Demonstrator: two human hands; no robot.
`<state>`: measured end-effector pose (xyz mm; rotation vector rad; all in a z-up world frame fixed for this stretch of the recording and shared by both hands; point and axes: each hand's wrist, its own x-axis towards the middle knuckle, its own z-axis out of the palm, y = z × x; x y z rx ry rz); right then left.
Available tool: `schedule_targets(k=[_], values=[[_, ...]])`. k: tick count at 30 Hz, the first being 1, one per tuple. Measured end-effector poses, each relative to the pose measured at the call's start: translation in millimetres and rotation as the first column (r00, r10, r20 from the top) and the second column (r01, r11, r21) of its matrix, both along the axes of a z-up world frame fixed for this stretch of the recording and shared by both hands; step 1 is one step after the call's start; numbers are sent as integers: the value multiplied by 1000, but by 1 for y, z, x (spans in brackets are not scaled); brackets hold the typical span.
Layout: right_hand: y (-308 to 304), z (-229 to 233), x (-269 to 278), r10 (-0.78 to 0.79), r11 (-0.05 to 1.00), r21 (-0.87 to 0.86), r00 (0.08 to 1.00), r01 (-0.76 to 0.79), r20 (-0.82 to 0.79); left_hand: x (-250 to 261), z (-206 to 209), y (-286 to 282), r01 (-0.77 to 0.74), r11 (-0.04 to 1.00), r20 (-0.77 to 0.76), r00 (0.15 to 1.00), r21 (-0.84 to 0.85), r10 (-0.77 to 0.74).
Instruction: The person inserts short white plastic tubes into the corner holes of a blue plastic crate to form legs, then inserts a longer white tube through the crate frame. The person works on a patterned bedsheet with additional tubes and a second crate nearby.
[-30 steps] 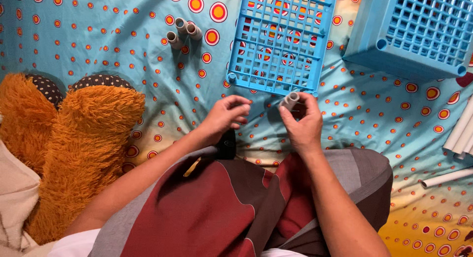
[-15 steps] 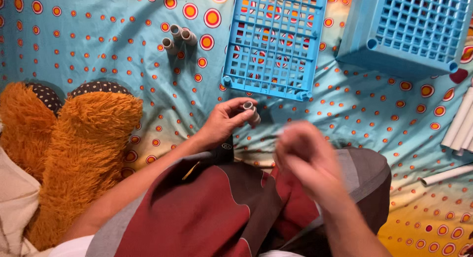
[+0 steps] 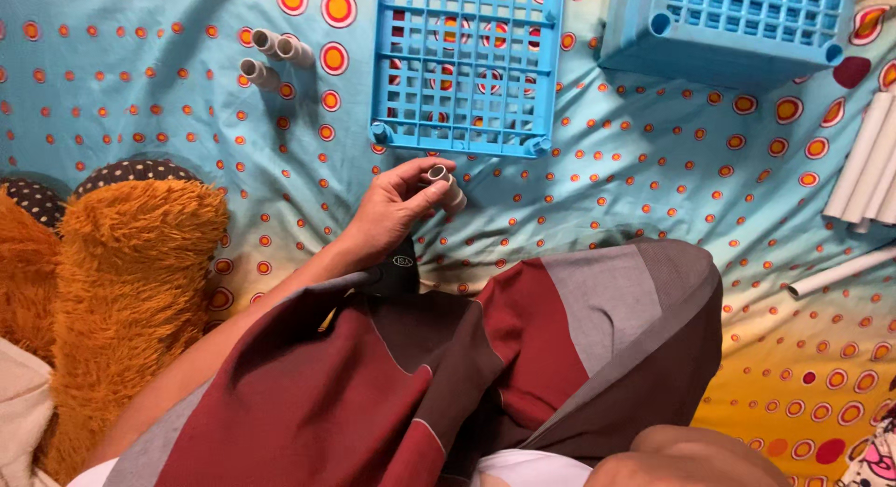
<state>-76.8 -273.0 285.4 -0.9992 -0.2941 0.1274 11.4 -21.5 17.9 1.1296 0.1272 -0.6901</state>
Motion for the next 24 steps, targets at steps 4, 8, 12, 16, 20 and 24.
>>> schedule_targets(k=[4,8,12,16,20,24], values=[[2,-16,10,-18,1000,-10,1000,19,18,6,2,-9,34,995,-14,999,89,-33],[-7,-3,4,-31,999,-31,999,31,24,11,3,-14,55,996,10,998,63,-56],[-10,-36,17,-106,975,-200,994,98,-31,16,5,-19,62,998,38,997,14,-63],[-4,-132,59,-272,716,-682,959,151,-73,21,9,-25,106,993,7,994,45,-106],[1,-191,56,-317,696,-715,921,65,-225,23,7,-40,77,996,10,997,-46,-77],[2,-220,44,-335,859,-500,859,109,-387,24,6,-56,79,991,96,993,-108,-68]])
